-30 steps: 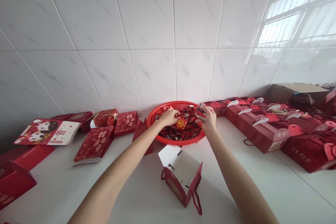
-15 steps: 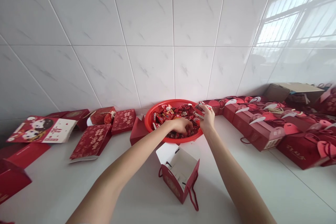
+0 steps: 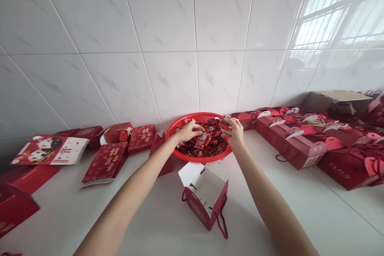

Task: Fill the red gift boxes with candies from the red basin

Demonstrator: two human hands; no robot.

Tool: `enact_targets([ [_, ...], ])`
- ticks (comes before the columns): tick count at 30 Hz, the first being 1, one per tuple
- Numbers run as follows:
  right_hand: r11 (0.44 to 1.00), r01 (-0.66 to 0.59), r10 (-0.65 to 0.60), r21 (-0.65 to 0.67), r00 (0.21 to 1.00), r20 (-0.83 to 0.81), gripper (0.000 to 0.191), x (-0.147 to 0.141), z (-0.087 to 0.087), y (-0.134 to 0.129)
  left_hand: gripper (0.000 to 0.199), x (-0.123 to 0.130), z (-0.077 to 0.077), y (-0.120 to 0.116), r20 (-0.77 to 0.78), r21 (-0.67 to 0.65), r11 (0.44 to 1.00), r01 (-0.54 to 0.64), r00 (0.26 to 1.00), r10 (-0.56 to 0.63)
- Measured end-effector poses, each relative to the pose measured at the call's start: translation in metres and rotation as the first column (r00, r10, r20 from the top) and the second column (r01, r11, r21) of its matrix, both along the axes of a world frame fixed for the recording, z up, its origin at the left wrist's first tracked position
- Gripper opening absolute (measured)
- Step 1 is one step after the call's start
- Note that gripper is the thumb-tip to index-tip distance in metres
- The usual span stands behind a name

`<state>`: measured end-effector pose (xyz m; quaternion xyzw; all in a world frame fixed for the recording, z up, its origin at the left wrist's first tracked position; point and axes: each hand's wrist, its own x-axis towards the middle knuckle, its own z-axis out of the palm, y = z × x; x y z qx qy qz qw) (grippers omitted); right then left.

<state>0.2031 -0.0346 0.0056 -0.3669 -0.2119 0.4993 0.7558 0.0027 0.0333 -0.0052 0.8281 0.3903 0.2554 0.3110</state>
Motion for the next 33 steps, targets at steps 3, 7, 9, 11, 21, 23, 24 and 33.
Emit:
enact_targets([
  [3, 0.996, -0.085, 0.085, -0.002, 0.995, 0.05, 0.018, 0.001, -0.001, 0.0, 0.025, -0.005, -0.005, 0.002, 0.093, 0.044, 0.995, -0.084, 0.992, 0.08],
  [7, 0.988, -0.154, 0.156, -0.021, 0.984, 0.085, 0.021, 0.001, -0.001, 0.0, 0.024, -0.005, -0.006, 0.001, 0.143, 0.076, 0.985, -0.152, 0.98, 0.14],
  [9, 0.986, -0.165, 0.165, -0.015, 0.982, 0.093, 0.021, 0.001, -0.001, -0.001, 0.023, -0.005, -0.005, -0.002, 0.138, 0.087, 0.981, -0.174, 0.977, 0.161],
  [11, 0.985, -0.172, 0.172, -0.006, 0.98, 0.1, 0.02, 0.001, -0.001, -0.001, 0.023, -0.005, -0.004, -0.004, 0.124, 0.099, 0.976, -0.195, 0.975, 0.183],
  [21, 0.969, -0.244, 0.238, 0.033, 0.963, 0.128, 0.026, 0.002, -0.004, -0.001, 0.024, -0.007, -0.006, -0.004, 0.05, 0.155, 0.922, -0.356, 0.935, 0.352],
  [23, 0.969, -0.242, 0.235, 0.044, 0.964, 0.128, 0.028, 0.002, -0.003, -0.001, 0.028, -0.007, -0.006, -0.005, 0.04, 0.17, 0.919, -0.357, 0.934, 0.355],
  [24, 0.97, -0.24, 0.233, 0.047, 0.964, 0.124, 0.028, 0.001, -0.003, -0.002, 0.03, -0.006, -0.006, -0.006, 0.034, 0.178, 0.918, -0.353, 0.935, 0.353],
  [33, 0.982, -0.187, 0.183, 0.036, 0.979, 0.093, 0.025, 0.002, -0.005, 0.001, 0.033, 0.007, 0.004, -0.019, -0.093, 0.239, 0.96, -0.147, 0.98, 0.174],
])
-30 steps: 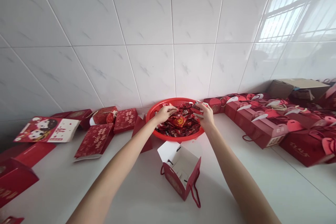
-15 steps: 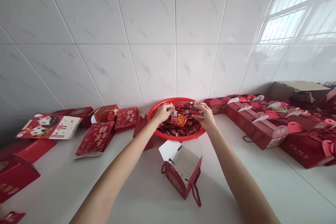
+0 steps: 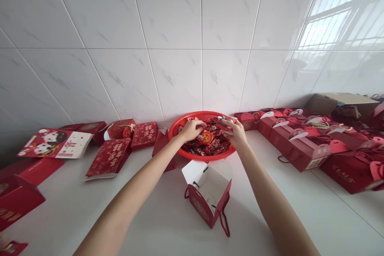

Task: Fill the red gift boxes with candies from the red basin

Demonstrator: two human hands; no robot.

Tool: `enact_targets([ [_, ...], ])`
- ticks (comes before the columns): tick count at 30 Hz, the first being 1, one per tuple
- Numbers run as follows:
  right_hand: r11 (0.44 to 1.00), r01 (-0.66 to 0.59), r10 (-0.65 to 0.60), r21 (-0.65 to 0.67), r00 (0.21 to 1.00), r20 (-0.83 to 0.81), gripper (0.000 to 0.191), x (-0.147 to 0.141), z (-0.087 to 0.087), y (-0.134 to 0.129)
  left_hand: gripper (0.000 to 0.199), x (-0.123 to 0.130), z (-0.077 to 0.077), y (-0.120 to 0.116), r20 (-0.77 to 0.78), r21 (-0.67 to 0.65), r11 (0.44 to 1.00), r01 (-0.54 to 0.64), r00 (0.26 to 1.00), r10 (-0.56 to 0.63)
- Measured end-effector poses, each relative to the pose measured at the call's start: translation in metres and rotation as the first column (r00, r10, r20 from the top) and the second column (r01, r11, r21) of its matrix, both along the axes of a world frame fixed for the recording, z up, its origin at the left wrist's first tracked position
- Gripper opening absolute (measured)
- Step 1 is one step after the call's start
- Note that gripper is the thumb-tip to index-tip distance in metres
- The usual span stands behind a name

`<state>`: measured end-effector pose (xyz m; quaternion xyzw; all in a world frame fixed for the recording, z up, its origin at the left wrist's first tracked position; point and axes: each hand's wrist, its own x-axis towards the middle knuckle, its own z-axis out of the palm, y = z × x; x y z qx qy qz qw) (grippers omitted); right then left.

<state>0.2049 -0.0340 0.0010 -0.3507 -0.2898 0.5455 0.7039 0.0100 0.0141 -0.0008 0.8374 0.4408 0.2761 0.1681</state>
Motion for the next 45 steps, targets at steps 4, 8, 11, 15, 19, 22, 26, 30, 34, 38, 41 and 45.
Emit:
enact_targets([
  [4, 1.0, -0.003, 0.003, -0.003, 1.0, -0.012, 0.023, 0.001, -0.001, 0.001, 0.025, 0.011, 0.003, -0.004, -0.163, -0.06, 0.983, 0.171, 0.97, -0.179],
  [8, 1.0, -0.004, 0.004, 0.019, 1.0, -0.007, 0.023, 0.002, -0.003, 0.002, 0.024, 0.015, 0.002, -0.004, -0.281, -0.087, 0.975, 0.204, 0.934, -0.221],
  [11, 1.0, -0.002, 0.003, 0.025, 1.0, -0.009, 0.025, 0.002, -0.004, 0.003, 0.02, 0.014, 0.003, -0.005, -0.329, -0.084, 0.978, 0.193, 0.921, -0.21],
  [15, 1.0, 0.006, -0.006, 0.011, 1.0, -0.009, 0.023, 0.001, -0.002, 0.002, 0.012, 0.018, 0.006, -0.012, -0.374, -0.091, 0.978, 0.186, 0.904, -0.206],
  [19, 1.0, 0.015, -0.015, -0.005, 1.0, -0.006, 0.021, 0.001, -0.001, 0.001, 0.019, 0.03, 0.004, -0.019, -0.408, -0.168, 0.968, 0.187, 0.881, -0.241],
  [22, 1.0, 0.005, -0.005, -0.007, 1.0, -0.001, 0.022, 0.001, -0.001, 0.001, 0.023, 0.037, 0.001, -0.021, -0.391, -0.218, 0.959, 0.179, 0.885, -0.254],
  [26, 1.0, -0.006, 0.007, 0.015, 1.0, -0.012, 0.022, 0.001, -0.001, 0.001, 0.012, 0.032, 0.001, -0.017, -0.258, -0.195, 0.967, 0.167, 0.942, -0.215],
  [30, 1.0, 0.009, -0.009, -0.02, 1.0, -0.007, 0.02, 0.001, 0.002, -0.001, 0.021, 0.023, 0.004, -0.012, -0.037, -0.118, 0.986, 0.114, 0.992, -0.119],
  [34, 0.998, -0.055, 0.055, -0.018, 0.998, 0.007, 0.019, 0.0, 0.004, -0.004, 0.034, 0.02, 0.004, -0.009, 0.155, -0.064, 0.994, 0.091, 0.985, -0.081],
  [38, 0.988, -0.148, 0.146, 0.04, 0.988, 0.053, 0.023, 0.0, 0.003, -0.004, 0.038, 0.02, 0.003, -0.009, 0.23, -0.059, 0.99, 0.126, 0.967, -0.11],
  [41, 0.995, -0.094, 0.092, 0.027, 0.993, 0.068, 0.021, -0.001, 0.001, -0.003, 0.041, 0.021, 0.003, -0.011, 0.217, -0.077, 0.989, 0.128, 0.97, -0.108],
  [45, 0.997, 0.072, -0.072, -0.022, 0.997, 0.013, 0.023, 0.0, 0.0, 0.001, 0.033, 0.021, 0.004, -0.015, 0.087, -0.145, 0.978, 0.147, 0.987, -0.135],
])
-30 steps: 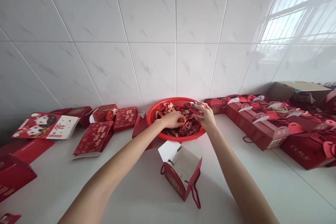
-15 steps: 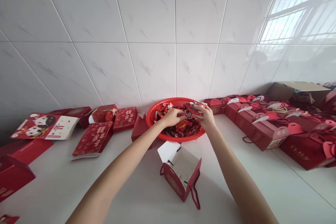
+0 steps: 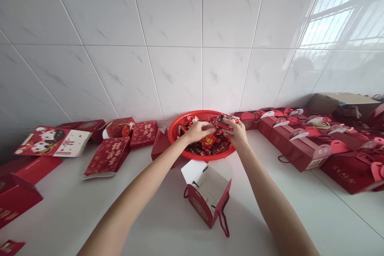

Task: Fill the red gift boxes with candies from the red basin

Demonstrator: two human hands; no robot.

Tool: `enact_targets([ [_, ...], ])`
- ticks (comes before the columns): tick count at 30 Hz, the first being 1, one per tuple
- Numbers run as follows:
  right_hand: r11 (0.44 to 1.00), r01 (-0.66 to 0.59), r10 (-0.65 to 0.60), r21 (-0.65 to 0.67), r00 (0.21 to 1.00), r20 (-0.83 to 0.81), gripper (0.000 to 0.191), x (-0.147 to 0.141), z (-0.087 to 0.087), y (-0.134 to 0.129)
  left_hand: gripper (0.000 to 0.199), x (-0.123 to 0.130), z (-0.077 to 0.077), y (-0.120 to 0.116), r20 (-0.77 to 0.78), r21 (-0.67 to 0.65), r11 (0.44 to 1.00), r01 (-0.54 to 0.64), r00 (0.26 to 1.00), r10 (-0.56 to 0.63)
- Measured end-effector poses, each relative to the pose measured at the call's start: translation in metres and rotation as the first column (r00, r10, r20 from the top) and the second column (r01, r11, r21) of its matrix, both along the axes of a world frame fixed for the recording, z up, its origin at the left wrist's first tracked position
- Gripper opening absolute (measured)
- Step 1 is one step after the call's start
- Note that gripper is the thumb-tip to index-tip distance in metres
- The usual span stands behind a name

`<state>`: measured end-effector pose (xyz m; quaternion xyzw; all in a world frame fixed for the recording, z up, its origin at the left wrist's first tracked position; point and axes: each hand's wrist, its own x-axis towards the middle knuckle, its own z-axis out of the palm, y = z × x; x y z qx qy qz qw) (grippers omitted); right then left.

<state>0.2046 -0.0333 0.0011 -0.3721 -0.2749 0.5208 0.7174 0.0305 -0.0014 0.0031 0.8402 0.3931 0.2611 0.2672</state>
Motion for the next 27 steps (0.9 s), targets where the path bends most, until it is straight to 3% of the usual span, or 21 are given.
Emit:
enact_targets([
  [3, 0.997, 0.074, -0.074, -0.007, 0.996, -0.041, 0.025, 0.001, 0.0, 0.001, 0.019, 0.001, 0.0, -0.005, -0.201, -0.091, 0.993, 0.076, 0.975, -0.093],
  [6, 0.997, 0.072, -0.072, -0.003, 0.997, -0.041, 0.026, 0.001, 0.0, 0.001, 0.021, 0.004, 0.0, -0.01, -0.404, -0.167, 0.982, 0.092, 0.902, -0.154],
  [11, 0.998, 0.067, -0.066, 0.004, 0.997, -0.039, 0.024, 0.002, 0.0, 0.0, 0.042, 0.009, 0.001, -0.011, -0.582, -0.057, 0.998, -0.036, 0.813, -0.004],
  [17, 0.998, 0.069, -0.069, -0.009, 0.997, -0.031, 0.027, 0.001, 0.0, 0.0, 0.054, 0.005, 0.001, -0.006, -0.629, -0.067, 0.997, -0.04, 0.778, -0.011],
  [22, 0.999, 0.053, -0.053, 0.0, 0.998, -0.021, 0.026, 0.001, 0.001, -0.001, 0.045, 0.002, 0.002, -0.006, -0.61, -0.118, 0.993, 0.005, 0.789, -0.077],
  [27, 0.999, 0.049, -0.048, 0.004, 0.999, -0.023, 0.024, 0.002, -0.001, 0.001, 0.06, -0.001, 0.002, -0.006, -0.572, -0.173, 0.985, 0.026, 0.811, -0.122],
])
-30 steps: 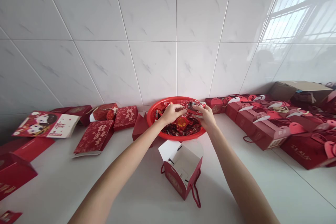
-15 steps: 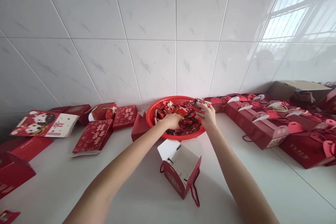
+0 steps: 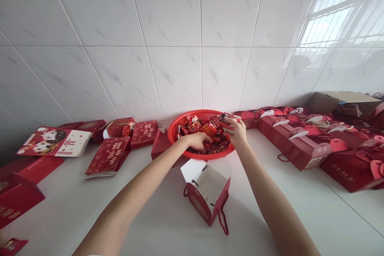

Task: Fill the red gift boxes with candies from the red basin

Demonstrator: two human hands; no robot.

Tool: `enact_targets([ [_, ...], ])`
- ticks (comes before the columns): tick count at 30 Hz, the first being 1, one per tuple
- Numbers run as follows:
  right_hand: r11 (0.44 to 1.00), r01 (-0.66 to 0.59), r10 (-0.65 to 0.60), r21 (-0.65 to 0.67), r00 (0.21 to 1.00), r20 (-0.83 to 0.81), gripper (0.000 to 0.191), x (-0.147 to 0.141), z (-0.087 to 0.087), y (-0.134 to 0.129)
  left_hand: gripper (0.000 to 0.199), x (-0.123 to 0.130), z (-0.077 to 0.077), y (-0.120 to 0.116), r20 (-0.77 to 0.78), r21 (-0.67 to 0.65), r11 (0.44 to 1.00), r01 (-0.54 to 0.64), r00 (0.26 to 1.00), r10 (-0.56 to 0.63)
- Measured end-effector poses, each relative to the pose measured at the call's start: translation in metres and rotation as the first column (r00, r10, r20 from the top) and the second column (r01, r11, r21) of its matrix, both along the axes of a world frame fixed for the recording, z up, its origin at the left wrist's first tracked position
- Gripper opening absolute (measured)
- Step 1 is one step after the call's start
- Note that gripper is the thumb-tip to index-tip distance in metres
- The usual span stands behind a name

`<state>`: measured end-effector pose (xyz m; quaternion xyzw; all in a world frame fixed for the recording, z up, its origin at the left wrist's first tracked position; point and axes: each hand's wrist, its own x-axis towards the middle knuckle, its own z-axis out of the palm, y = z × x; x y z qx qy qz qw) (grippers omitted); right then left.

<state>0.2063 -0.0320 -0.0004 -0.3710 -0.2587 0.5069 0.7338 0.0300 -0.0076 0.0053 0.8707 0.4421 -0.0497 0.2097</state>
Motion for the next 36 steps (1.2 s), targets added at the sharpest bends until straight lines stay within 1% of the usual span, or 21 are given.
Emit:
enact_targets([
  [2, 1.0, -0.001, 0.001, 0.004, 1.0, 0.008, 0.025, 0.0004, -0.0006, 0.0002, 0.057, -0.0003, -0.0006, 0.0001, 0.036, 0.017, 1.0, -0.012, 0.999, 0.011],
  [6, 1.0, -0.022, 0.021, 0.019, 0.999, 0.024, 0.026, 0.0006, -0.0003, -0.0012, 0.035, -0.0016, -0.0013, 0.0011, 0.139, 0.116, 0.991, -0.072, 0.989, 0.056],
  [8, 0.999, -0.025, 0.025, 0.021, 1.0, 0.015, 0.025, 0.0006, 0.0002, -0.0022, 0.028, -0.0027, -0.0015, 0.0018, 0.194, 0.155, 0.982, -0.109, 0.978, 0.078],
  [13, 0.999, -0.031, 0.031, 0.012, 1.0, -0.004, 0.024, -0.0004, 0.0021, -0.0043, 0.027, -0.0037, -0.0027, 0.0035, 0.323, 0.205, 0.961, -0.188, 0.939, 0.115],
  [20, 0.998, -0.055, 0.055, 0.002, 0.998, -0.001, 0.023, -0.0019, 0.0044, -0.0063, 0.028, -0.0017, -0.0048, 0.0046, 0.454, 0.216, 0.934, -0.284, 0.876, 0.161],
  [24, 0.997, -0.077, 0.077, 0.016, 0.997, 0.021, 0.024, -0.0009, 0.0029, -0.0057, 0.031, -0.0019, -0.0037, 0.0041, 0.481, 0.219, 0.923, -0.316, 0.858, 0.18],
  [29, 0.992, -0.122, 0.12, 0.035, 0.991, 0.051, 0.026, -0.0002, 0.002, -0.006, 0.032, -0.0024, -0.001, 0.0016, 0.475, 0.235, 0.905, -0.354, 0.854, 0.211],
  [36, 0.99, -0.139, 0.137, 0.031, 0.988, 0.064, 0.029, -0.0002, 0.0017, -0.0062, 0.039, -0.0037, 0.0026, -0.0006, 0.422, 0.287, 0.843, -0.455, 0.85, 0.316],
])
